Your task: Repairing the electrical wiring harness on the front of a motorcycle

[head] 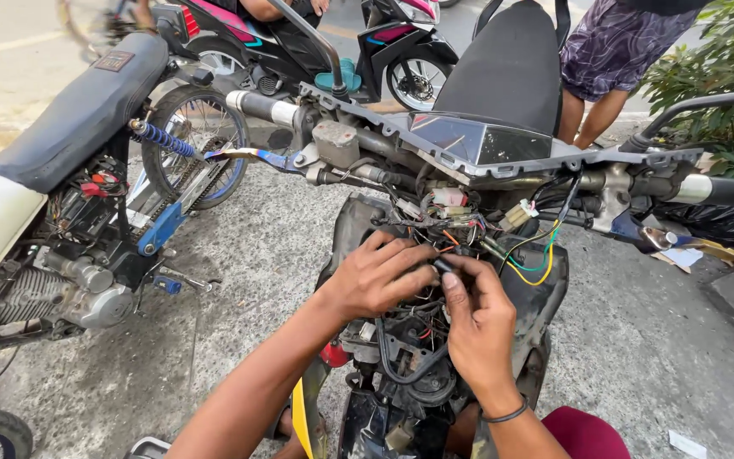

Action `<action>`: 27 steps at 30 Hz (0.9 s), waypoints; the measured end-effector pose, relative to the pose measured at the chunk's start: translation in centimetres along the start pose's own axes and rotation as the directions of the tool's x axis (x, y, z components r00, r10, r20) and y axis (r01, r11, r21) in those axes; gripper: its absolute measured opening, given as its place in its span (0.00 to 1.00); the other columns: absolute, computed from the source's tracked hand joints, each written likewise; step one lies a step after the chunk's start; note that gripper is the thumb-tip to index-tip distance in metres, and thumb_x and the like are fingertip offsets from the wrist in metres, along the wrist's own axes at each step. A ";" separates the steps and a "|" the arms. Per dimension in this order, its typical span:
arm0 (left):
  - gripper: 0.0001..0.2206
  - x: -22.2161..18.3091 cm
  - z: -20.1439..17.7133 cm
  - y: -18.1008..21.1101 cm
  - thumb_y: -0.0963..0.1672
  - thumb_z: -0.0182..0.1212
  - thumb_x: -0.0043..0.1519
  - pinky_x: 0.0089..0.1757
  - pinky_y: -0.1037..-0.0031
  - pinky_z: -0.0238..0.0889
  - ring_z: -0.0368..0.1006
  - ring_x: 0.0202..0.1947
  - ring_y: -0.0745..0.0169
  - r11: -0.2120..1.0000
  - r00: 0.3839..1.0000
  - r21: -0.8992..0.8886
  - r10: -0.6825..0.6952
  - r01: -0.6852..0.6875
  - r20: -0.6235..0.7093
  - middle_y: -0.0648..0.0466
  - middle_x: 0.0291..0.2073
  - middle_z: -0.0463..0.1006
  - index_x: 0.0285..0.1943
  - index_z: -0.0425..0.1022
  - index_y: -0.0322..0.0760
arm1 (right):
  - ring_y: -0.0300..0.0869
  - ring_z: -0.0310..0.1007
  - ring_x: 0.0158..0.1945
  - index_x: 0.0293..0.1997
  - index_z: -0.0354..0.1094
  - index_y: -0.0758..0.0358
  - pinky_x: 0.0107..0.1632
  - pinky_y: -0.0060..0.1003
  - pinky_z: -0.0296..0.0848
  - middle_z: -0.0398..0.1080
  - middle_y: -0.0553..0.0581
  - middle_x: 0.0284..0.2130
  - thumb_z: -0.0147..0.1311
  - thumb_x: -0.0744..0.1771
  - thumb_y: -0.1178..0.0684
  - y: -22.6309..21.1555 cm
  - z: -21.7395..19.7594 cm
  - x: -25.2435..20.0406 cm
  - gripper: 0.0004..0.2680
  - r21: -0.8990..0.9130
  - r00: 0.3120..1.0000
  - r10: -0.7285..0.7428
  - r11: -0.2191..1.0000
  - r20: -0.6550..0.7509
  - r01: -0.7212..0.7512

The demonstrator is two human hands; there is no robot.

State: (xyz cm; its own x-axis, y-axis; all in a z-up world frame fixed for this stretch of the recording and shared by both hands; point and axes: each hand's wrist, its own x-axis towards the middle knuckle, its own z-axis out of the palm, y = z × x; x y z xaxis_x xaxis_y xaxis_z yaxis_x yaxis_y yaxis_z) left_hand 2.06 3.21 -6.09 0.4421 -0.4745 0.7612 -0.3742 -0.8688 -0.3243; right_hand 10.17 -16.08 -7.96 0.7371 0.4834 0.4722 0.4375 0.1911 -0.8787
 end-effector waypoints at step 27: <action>0.14 5.4 -5.4 1.0 0.36 0.73 0.60 0.50 0.59 0.76 0.80 0.55 0.53 0.717 0.752 -0.337 -0.389 0.610 0.533 0.54 0.49 0.82 0.51 0.76 0.40 | 0.41 0.84 0.40 0.48 0.77 0.66 0.49 0.34 0.81 0.82 0.58 0.41 0.70 0.68 0.60 -1.4 -3.1 1.2 0.07 -0.301 0.885 -0.439 0.832 0.154 0.465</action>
State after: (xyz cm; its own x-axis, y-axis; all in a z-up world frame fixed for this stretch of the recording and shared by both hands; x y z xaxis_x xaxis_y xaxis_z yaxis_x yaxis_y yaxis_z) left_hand -0.30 0.58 0.72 0.9121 -0.0943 0.3990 -0.2736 -0.8648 0.4209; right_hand 12.05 -18.46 -5.91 0.3811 0.4754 0.7930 0.8621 0.1271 -0.4905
